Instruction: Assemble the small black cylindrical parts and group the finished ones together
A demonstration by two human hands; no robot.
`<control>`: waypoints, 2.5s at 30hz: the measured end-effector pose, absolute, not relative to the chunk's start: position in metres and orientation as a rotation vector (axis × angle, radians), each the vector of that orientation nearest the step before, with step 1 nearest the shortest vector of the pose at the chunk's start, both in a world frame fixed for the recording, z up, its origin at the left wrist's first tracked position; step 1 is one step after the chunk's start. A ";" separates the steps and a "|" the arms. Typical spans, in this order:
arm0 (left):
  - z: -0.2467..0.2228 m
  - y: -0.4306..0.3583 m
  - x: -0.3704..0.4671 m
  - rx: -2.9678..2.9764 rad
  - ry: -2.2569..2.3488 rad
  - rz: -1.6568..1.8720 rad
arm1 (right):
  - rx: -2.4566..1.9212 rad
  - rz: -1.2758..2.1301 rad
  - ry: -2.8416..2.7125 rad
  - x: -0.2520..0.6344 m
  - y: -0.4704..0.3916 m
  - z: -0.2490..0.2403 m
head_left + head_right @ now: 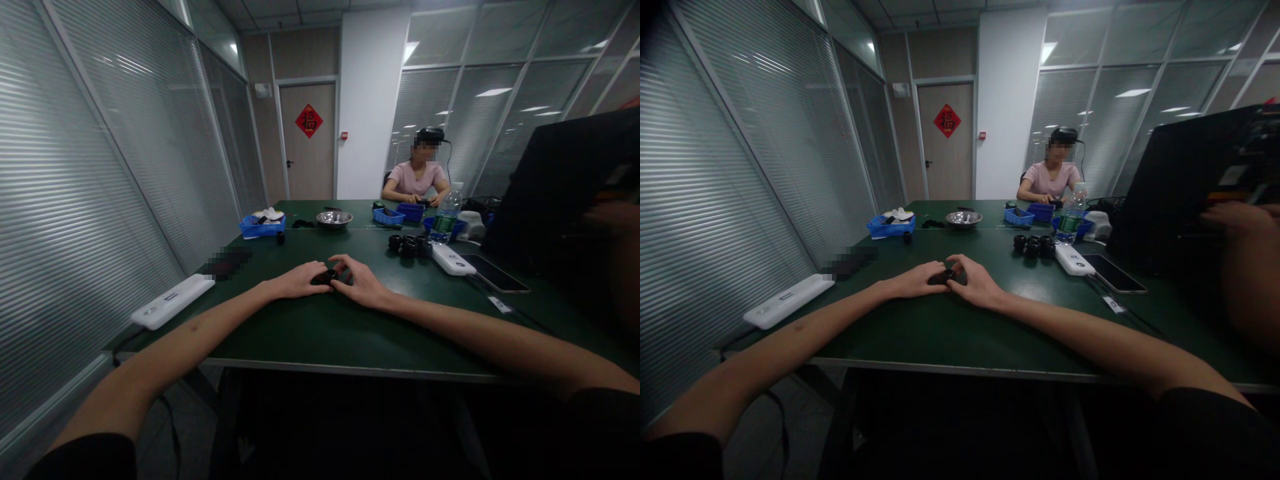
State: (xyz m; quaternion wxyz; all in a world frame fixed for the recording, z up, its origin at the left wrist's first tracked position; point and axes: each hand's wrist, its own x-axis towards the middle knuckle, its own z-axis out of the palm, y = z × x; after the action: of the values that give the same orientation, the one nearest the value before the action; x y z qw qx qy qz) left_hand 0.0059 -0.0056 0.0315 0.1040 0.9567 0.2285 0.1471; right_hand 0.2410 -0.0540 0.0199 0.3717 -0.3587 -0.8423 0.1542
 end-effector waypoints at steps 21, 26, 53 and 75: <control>0.032 -0.006 0.006 2.819 0.664 0.434 | -0.876 0.433 -2.194 0.241 -0.057 0.022; 0.031 -0.005 0.006 2.816 0.666 0.439 | -0.886 0.373 -2.165 0.240 -0.055 0.020; 0.031 -0.005 0.007 2.829 0.670 0.435 | -0.870 0.405 -2.182 0.242 -0.058 0.023; 0.030 -0.004 0.007 2.825 0.668 0.439 | -0.888 0.372 -2.179 0.241 -0.055 0.020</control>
State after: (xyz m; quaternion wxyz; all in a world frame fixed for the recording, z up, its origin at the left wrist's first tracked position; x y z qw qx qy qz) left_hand 0.0069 -0.0041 0.0302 0.1027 0.9572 0.2263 0.1486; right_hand 0.2408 -0.0548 0.0198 0.3708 -0.3462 -0.8495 0.1452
